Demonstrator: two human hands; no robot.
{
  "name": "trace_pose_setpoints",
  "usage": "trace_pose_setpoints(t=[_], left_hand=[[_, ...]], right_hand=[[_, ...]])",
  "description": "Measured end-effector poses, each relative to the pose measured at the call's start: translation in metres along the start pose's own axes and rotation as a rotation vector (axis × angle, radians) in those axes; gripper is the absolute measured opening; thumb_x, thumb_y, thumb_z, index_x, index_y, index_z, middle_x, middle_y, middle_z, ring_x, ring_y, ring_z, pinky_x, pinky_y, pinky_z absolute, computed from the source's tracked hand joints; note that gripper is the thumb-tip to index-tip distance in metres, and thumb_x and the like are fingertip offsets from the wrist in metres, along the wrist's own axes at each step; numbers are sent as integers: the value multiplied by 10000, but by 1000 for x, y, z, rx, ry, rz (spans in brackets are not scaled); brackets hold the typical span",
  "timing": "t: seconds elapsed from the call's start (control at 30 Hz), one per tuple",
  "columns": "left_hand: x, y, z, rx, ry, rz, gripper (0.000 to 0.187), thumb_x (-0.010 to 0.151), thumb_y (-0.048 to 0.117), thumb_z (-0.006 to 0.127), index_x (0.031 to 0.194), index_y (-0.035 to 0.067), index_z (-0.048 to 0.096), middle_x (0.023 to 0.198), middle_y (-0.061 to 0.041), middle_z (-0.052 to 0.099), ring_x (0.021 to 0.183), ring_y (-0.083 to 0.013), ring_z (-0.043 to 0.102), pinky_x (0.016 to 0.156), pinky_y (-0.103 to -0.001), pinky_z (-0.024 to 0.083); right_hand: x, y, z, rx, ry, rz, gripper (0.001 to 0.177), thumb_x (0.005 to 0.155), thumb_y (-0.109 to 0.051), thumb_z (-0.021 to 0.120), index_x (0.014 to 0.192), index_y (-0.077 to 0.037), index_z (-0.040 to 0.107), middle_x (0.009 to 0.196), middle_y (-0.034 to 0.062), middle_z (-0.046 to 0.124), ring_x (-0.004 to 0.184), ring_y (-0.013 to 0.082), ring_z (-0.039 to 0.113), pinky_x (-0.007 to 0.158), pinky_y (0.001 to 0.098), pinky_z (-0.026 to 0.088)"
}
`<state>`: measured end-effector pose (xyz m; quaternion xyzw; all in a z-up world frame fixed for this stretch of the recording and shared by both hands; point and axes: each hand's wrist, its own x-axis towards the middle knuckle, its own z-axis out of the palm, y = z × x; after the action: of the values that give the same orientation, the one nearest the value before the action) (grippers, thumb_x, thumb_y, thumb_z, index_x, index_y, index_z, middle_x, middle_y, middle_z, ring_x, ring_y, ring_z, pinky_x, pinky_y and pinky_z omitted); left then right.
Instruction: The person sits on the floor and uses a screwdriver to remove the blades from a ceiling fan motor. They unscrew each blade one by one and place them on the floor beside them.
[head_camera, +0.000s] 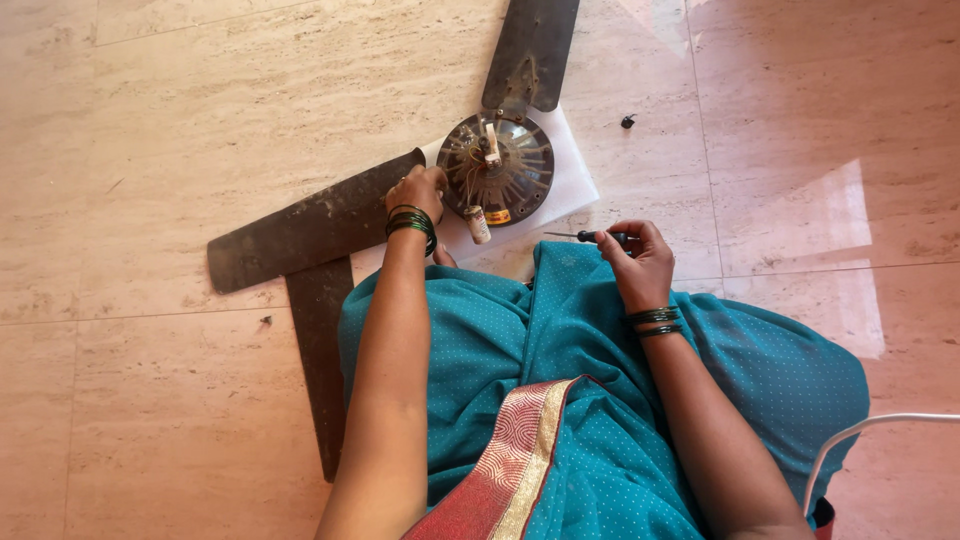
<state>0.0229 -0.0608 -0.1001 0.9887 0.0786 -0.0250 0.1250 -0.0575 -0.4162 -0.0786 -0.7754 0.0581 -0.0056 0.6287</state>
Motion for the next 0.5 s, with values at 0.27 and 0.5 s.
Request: trace_pose_setpoints(t=[0.27,0.5], left_hand=[[2,0,-6,-58,-4,-81,166,872,250,726,1032,206,736,1086,-96,695,1036,-330,671,878,-487,509],[3,-4,-2,2,-71,-108,72,961,230,717,1019,192,738,1104,-57,715,1102,-275,682,955,-472,501]], right_hand=[[0,2,1,-31,0,17,287,906,-197,819,1090,-33,672,946,74,751,815,125,735,710,245,610],[0,3,1,-44,-1,-9,282,907,-198,822,1081,-32,674,947,70,744,811,124,730,710,242,606]])
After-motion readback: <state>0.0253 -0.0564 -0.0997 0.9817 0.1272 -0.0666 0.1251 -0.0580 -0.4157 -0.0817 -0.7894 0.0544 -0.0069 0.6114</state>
